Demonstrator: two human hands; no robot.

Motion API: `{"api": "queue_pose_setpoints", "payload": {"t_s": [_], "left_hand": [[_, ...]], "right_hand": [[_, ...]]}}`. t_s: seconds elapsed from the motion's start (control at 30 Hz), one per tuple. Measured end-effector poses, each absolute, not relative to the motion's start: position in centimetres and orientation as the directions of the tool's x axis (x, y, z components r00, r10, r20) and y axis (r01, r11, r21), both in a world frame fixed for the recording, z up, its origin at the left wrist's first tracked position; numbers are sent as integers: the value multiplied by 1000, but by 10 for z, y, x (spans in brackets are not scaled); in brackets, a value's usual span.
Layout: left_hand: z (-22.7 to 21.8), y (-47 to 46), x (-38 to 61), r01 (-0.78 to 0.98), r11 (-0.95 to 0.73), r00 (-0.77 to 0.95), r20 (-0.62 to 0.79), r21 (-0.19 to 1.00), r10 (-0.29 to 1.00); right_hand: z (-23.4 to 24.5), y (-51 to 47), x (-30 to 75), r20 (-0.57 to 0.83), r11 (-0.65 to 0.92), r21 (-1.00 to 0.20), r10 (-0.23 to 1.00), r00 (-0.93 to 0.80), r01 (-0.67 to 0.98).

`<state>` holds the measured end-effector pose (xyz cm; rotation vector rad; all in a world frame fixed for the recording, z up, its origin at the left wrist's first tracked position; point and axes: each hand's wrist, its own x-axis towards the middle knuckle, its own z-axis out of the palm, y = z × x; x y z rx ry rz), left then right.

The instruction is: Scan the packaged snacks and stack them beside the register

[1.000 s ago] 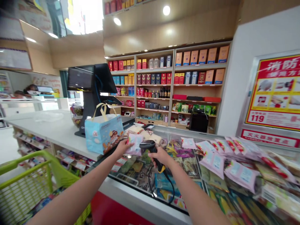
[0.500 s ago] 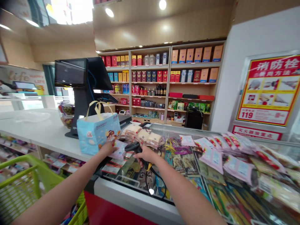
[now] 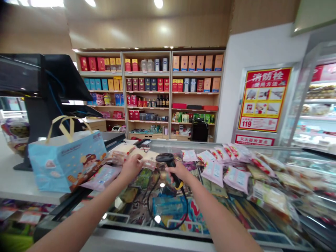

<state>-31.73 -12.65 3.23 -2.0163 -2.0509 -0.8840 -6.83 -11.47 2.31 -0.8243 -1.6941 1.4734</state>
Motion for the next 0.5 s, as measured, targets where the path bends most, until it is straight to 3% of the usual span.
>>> {"api": "queue_pose_setpoints", "payload": {"t_s": [0.1, 0.23, 0.37, 0.5], "left_hand": [[27, -90, -253, 853, -130, -81, 374, 506, 924], [23, -33, -177, 750, -62, -95, 201, 658, 975], [20, 20, -126, 743, 74, -140, 47, 665, 989], [12, 61, -100, 778, 113, -171, 36, 618, 985]], "right_hand": [[20, -109, -15, 94, 114, -993, 901, -424, 24], [10, -104, 50, 95, 103, -995, 956, -277, 15], [-2, -101, 86, 72, 68, -997, 986, -151, -26], [-5, -98, 90, 64, 63, -998, 997, -38, -22]]}}
